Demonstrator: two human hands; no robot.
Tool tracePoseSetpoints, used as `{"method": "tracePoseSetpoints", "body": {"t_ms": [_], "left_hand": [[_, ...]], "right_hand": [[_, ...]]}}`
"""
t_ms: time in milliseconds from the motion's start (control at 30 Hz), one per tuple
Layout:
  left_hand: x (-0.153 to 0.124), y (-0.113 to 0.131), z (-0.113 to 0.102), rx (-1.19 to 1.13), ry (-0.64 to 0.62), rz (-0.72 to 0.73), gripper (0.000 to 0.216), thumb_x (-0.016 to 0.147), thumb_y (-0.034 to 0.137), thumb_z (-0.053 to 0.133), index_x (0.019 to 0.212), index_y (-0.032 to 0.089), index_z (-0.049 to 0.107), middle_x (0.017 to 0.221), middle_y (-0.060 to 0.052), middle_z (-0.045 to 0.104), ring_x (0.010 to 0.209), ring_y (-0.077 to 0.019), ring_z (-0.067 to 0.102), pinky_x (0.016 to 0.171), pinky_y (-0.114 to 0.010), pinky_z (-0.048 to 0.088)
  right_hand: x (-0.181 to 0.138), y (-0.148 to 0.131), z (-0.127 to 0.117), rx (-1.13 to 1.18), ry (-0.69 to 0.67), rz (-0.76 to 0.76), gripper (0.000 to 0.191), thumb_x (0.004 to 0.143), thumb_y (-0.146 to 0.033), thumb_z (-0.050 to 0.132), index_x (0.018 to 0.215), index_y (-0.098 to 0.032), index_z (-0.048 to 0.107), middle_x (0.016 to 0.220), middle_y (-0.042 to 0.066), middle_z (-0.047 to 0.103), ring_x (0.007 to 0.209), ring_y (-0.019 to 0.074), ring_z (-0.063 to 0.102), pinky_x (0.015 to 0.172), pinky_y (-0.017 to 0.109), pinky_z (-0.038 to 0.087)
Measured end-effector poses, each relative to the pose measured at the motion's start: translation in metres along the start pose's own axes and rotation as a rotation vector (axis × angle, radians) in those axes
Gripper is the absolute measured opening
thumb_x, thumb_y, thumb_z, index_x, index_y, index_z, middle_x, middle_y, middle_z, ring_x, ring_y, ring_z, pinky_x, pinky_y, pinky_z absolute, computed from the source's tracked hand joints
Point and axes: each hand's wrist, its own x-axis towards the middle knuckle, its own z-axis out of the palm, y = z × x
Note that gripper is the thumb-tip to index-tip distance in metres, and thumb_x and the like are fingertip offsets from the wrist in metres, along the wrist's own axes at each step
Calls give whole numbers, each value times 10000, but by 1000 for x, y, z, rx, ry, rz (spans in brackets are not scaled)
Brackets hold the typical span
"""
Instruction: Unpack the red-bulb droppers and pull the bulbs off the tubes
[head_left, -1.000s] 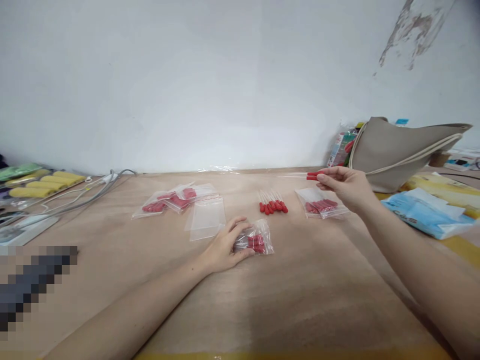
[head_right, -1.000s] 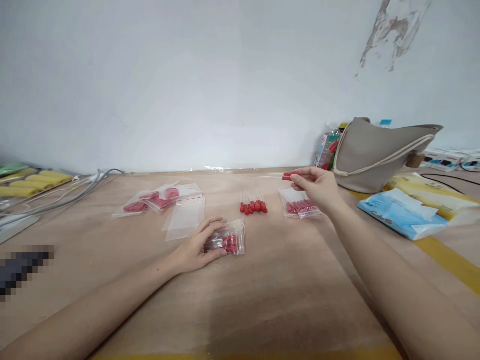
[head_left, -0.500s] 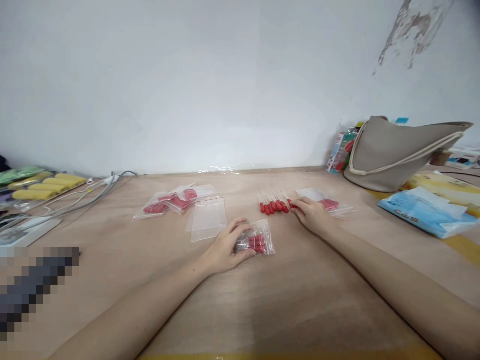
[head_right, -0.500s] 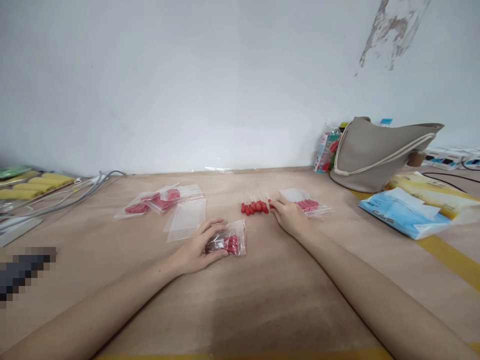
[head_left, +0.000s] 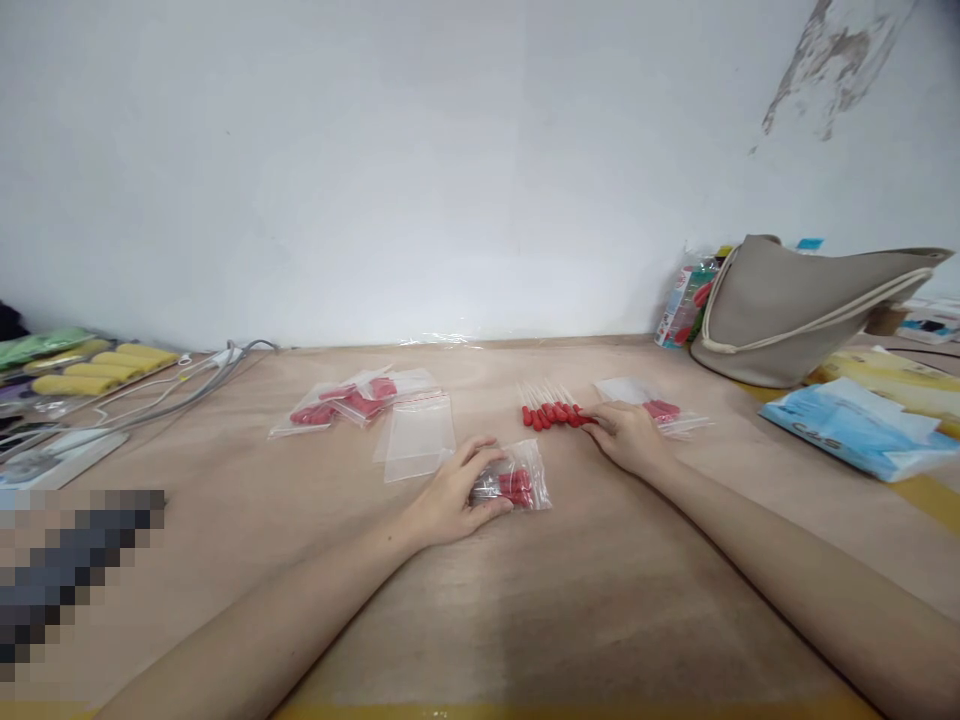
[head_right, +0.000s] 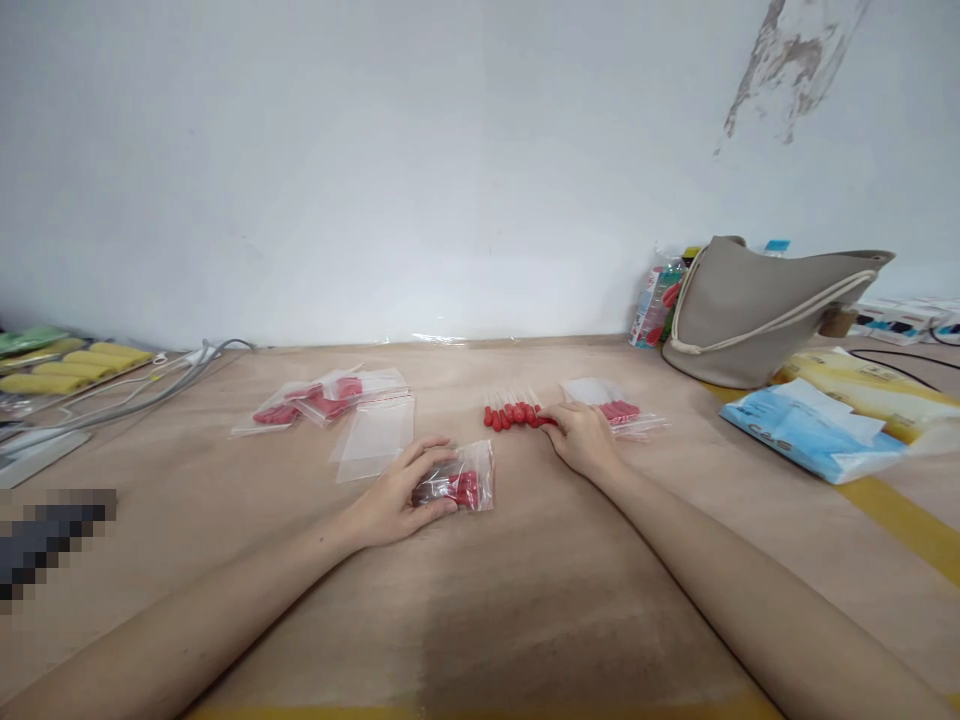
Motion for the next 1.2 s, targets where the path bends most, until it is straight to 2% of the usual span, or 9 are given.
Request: {"method": "tracePoseSetpoints", "body": {"t_ms": [200, 300, 433, 500, 600, 833, 933, 1033, 1200], "left_hand": [[-1, -1, 0, 12, 3, -2, 468, 805, 391, 560, 1214, 219, 411, 1279, -112, 388, 1192, -232, 417, 987, -390, 390], [-1, -1, 0, 19, 7, -3, 486, 805, 397, 558, 1227, 215, 401, 1280, -112, 389, 1190, -228, 421, 989, -381, 391], [0, -1, 0, 17, 11, 4, 501, 802, 389, 560, 1239, 213, 388, 1281, -108, 394, 1182, -225, 428, 989, -374, 393], [0, -1, 0, 17, 10, 1, 504, 803, 384, 560, 1243, 212, 382, 1284, -107, 392, 1183, -222, 425, 989, -370, 393], [0, -1, 0, 18, 1, -3, 508, 803, 381, 561, 1243, 208, 376, 1287, -108, 389, 1189, -216, 416, 994, -366, 388], [0, -2, 1, 14, 13, 6, 500, 811, 359, 556, 1249, 206, 371, 1298, -115, 378, 1197, -226, 410, 1005, -385, 375], [1, -1, 2, 23, 20, -11, 454, 833, 335, 524, 1242, 200, 377, 1290, -115, 382, 1189, -218, 418, 999, -380, 380], [2, 1, 3, 27, 22, -20, 406, 851, 316, 496, 1225, 198, 393, 1276, -112, 397, 1178, -214, 429, 988, -377, 389], [2, 1, 2, 27, 21, -11, 441, 839, 331, 514, 1240, 208, 377, 1282, -108, 392, 1180, -214, 427, 988, -373, 390]], "right_hand": [[1, -1, 2, 132, 22, -24, 284, 755, -189, 479, 999, -195, 624, 951, 61, 657, 876, 203, 600, 792, 340, 465], [3, -6, -4, 144, 131, -14, 324, 719, -221, 521, 1030, -172, 595, 970, 87, 622, 895, 221, 571, 789, 353, 456], [3, -29, -14, 226, 265, 25, 200, 754, -273, 528, 909, -176, 609, 776, 60, 595, 731, 192, 548, 702, 339, 446], [0, -45, -16, 337, 155, -5, 139, 768, -296, 538, 818, -199, 623, 732, 42, 603, 698, 180, 542, 675, 328, 440], [-5, -67, -14, 475, -115, -118, 153, 787, -318, 546, 756, -213, 652, 748, 42, 617, 753, 181, 545, 729, 336, 431], [-7, -83, -10, 602, -422, -215, 229, 796, -369, 566, 965, -246, 661, 959, 32, 634, 923, 205, 527, 858, 364, 380], [-5, -84, -10, 636, -481, -216, 360, 739, -403, 629, 1058, -237, 619, 1059, 32, 617, 994, 225, 518, 898, 379, 369], [-4, -88, -9, 643, -499, -163, 431, 668, -393, 689, 1054, -217, 612, 1039, 42, 619, 974, 235, 531, 863, 374, 398], [-7, -97, -6, 680, -485, -2, 344, 643, -277, 693, 952, -173, 586, 918, 34, 617, 837, 191, 558, 728, 316, 438]]}}
